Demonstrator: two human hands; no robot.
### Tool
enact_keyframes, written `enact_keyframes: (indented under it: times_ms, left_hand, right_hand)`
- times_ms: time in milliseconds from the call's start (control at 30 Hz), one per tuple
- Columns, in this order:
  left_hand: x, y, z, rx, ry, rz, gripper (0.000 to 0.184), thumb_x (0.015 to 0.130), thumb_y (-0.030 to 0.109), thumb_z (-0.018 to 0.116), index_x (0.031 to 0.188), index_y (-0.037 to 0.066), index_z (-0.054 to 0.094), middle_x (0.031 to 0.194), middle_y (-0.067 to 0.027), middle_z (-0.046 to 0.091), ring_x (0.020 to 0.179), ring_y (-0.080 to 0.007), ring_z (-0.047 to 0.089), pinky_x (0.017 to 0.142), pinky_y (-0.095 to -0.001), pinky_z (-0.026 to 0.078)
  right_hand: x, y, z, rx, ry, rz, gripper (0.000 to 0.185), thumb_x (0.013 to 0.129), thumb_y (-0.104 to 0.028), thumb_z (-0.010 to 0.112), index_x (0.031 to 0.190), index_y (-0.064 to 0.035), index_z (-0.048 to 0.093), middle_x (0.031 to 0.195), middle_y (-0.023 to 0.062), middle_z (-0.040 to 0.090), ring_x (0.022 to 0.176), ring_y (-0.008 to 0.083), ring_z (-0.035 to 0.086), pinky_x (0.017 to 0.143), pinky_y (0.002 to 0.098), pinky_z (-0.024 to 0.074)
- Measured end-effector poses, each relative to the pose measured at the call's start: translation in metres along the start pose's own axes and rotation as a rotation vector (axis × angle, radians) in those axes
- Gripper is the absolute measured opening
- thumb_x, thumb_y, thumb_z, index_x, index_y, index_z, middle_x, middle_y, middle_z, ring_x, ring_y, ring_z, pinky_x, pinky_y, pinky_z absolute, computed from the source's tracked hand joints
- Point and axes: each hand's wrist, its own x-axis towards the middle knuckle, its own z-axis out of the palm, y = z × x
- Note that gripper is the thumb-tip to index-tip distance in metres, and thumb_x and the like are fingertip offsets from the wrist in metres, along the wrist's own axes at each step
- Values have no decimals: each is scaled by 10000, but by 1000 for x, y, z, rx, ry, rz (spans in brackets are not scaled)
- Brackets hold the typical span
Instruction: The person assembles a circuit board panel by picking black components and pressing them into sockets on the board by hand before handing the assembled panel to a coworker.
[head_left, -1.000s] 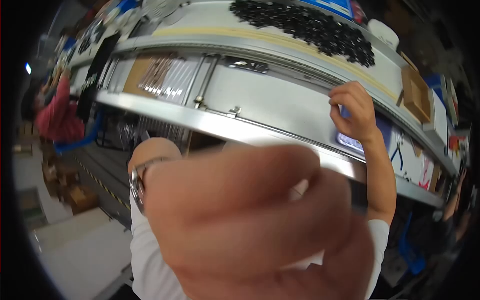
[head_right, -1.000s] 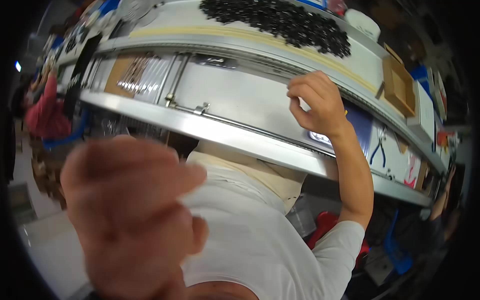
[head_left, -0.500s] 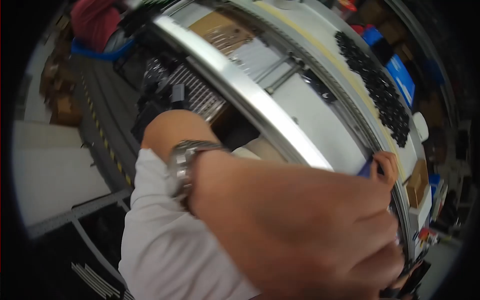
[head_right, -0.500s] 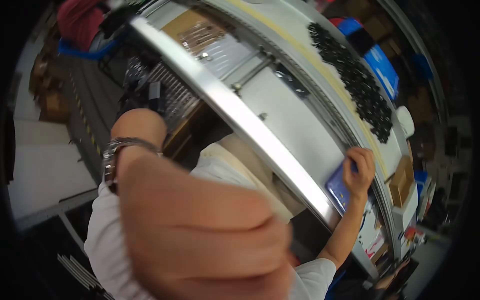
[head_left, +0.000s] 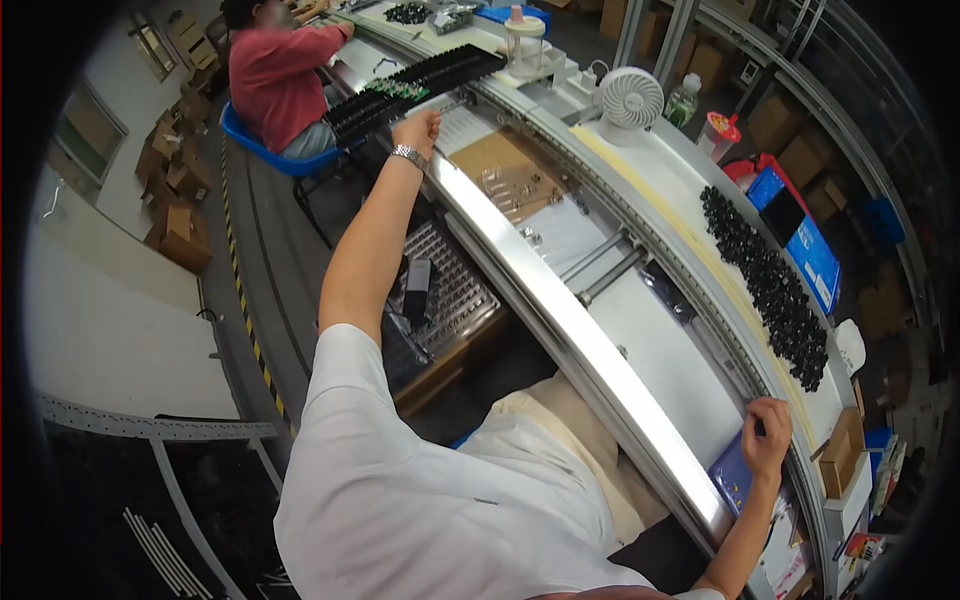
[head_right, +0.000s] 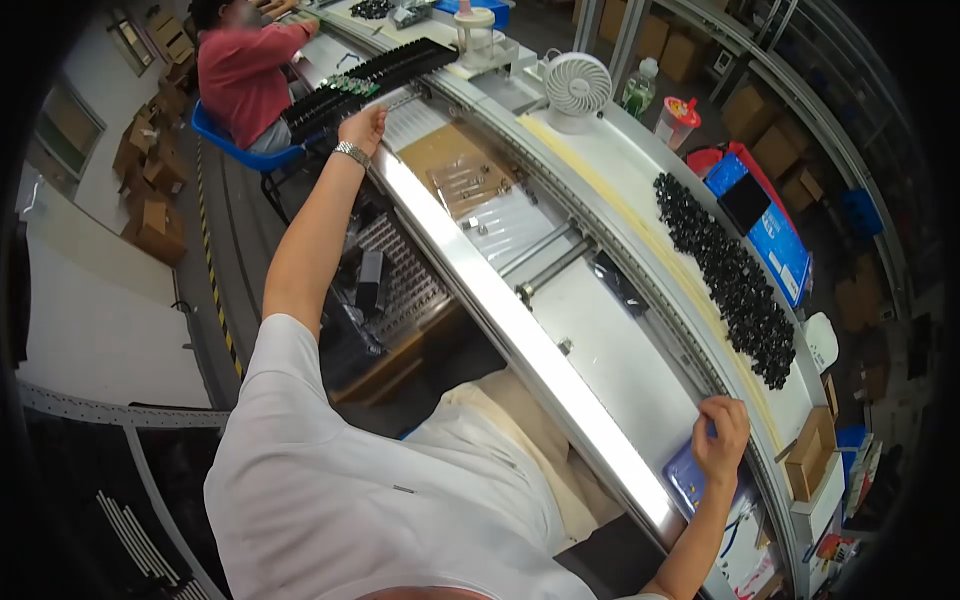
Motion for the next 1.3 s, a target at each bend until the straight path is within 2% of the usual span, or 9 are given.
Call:
enact_keyframes:
  times_ms: [133,333,800,1033,1167,1300]
  left_hand:
    - [40,-2,8,-16,178,-72,164,894,77,699,985,-58,718,843,-103,722,655,-131,635,581,-208,521]
    - [65,10,21,10,317,-75,162,899,67,690,999,-59,710,860,-105,720,661,-124,625,581,-203,511]
    - [80,19,16,-11,378,-59,159,913,44,669,1031,-60,691,900,-109,714,676,-106,603,582,-191,487]
    - [72,32,8,-80,195,-3,160,919,32,658,1047,-61,682,920,-111,712,684,-98,591,583,-185,475]
    - [32,26,12,-132,-82,1,161,923,25,652,1056,-61,677,932,-113,710,688,-93,585,583,-181,468]
    - [-60,18,33,-107,-391,-55,162,927,19,646,1065,-61,671,943,-114,708,692,-88,578,584,-178,461]
  right_hand:
    - [3,5,5,-4,-4,15,204,697,87,633,851,-44,661,929,79,668,823,265,593,765,348,488]
    - [2,7,3,6,-32,55,202,692,84,636,842,-49,663,917,73,671,816,263,593,760,344,486]
    - [7,3,2,9,-29,41,201,683,75,647,830,-58,683,888,57,676,783,245,598,752,334,487]
    - [9,1,0,0,-66,32,194,687,71,650,837,-44,690,875,56,679,748,238,596,754,327,483]
    - [8,3,2,72,-68,71,175,706,68,651,844,-30,696,859,69,673,728,239,586,732,325,481]
    - [7,-2,3,180,-96,177,148,750,66,657,867,-7,709,841,78,672,704,210,573,682,298,474]
